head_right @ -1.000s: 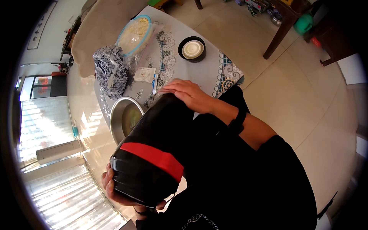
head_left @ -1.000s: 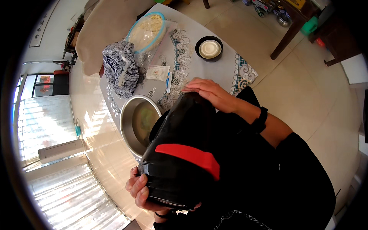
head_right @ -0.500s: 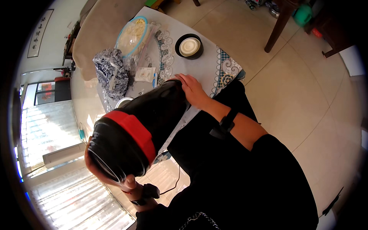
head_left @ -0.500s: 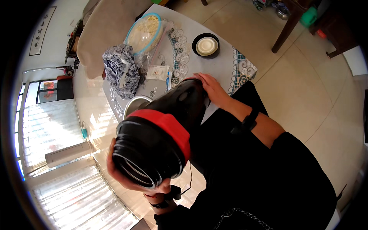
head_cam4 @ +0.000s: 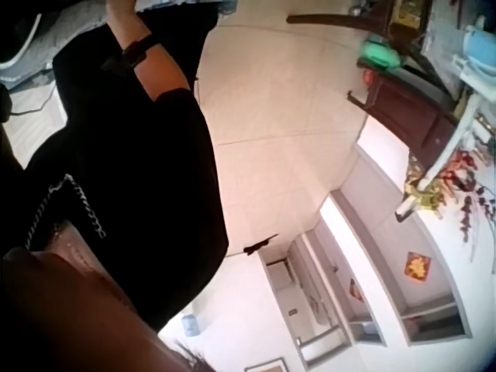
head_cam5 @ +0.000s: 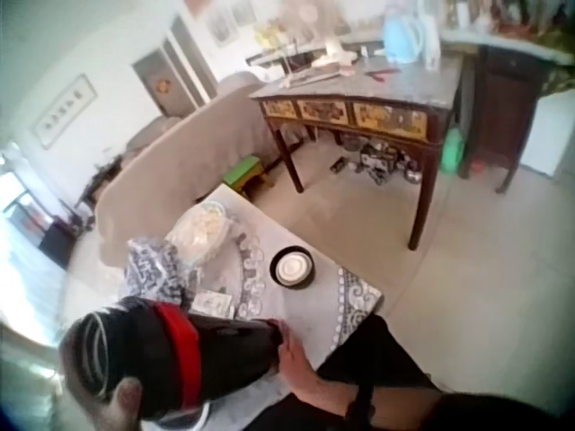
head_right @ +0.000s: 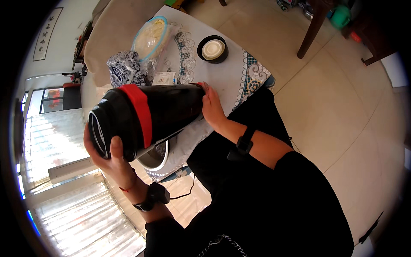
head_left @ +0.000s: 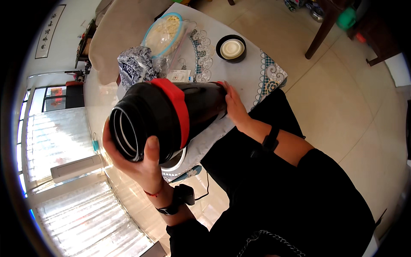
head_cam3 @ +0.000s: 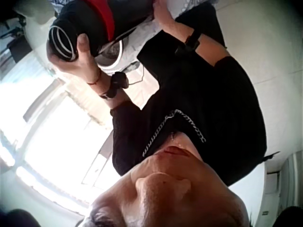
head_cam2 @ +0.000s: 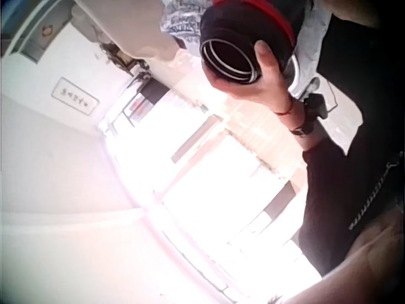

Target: The person wipes the exterior of a vacuum flask with a cloth, then washes the inner lid and exterior parts in a basin of water.

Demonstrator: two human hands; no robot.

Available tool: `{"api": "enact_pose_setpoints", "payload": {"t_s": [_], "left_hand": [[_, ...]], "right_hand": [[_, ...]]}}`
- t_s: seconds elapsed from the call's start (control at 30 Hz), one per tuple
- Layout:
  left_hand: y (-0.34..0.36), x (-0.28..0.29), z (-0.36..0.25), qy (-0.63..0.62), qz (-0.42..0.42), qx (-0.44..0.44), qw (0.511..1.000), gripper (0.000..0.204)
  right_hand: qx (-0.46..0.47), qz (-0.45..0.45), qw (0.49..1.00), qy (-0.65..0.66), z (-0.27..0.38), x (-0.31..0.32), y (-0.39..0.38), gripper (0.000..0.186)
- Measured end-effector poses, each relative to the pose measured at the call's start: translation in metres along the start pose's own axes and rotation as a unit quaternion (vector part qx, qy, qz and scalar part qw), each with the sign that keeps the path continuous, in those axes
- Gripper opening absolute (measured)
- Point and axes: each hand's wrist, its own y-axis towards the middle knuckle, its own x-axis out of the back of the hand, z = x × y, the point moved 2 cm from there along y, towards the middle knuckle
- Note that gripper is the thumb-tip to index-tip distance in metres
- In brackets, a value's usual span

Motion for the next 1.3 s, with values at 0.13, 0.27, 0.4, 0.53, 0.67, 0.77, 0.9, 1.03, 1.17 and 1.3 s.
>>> {"api": "enact_pose_setpoints", "payload": {"t_s": [0.13, 0.27, 0.4, 0.53, 0.67, 0.77, 0.9, 1.03, 1.17, 1.3], "left_hand": [[0.013, -0.011, -0.005, 0.011, -0.006, 0.009, 1.000, 0.060], [0.029, -0.022, 0.000, 0.010, -0.029, 0.064, 0.997, 0.072], [0.047, -0.026, 0.001, 0.033, -0.025, 0.072, 0.997, 0.080], [0.051, -0.018, 0.008, 0.054, -0.003, 0.063, 0.997, 0.084], [0.044, -0.002, 0.019, -0.002, 0.045, 0.041, 0.998, 0.078], [0.023, 0.012, 0.034, -0.109, 0.001, 0.046, 0.993, 0.078], [-0.032, 0.015, 0.076, -0.209, 0.088, 0.138, 0.964, 0.068], [-0.050, 0.000, 0.090, -0.223, 0.051, 0.078, 0.970, 0.055], [-0.046, -0.006, 0.095, -0.169, 0.002, 0.127, 0.977, 0.030], [-0.049, -0.015, 0.103, -0.199, -0.026, 0.118, 0.973, 0.028]], "right_hand": [[-0.152, 0.001, 0.970, 0.192, 0.055, -0.012, -0.028, 0.051], [-0.249, 0.075, 0.943, 0.209, 0.114, -0.012, -0.028, 0.052], [-0.115, 0.177, 0.961, 0.177, 0.137, -0.018, -0.004, 0.051], [-0.152, 0.166, 0.957, 0.184, 0.171, -0.022, -0.006, 0.048], [-0.114, 0.169, 0.964, 0.169, 0.177, -0.018, -0.002, 0.045], [-0.098, 0.182, 0.961, 0.183, 0.178, -0.012, -0.003, 0.043], [-0.103, 0.177, 0.963, 0.176, 0.181, -0.014, -0.008, 0.041], [-0.107, 0.155, 0.962, 0.197, 0.183, -0.014, -0.009, 0.041], [-0.030, 0.227, 0.950, 0.213, 0.182, -0.021, -0.018, 0.049], [0.039, 0.256, 0.945, 0.201, 0.189, -0.028, -0.014, 0.058]]}}
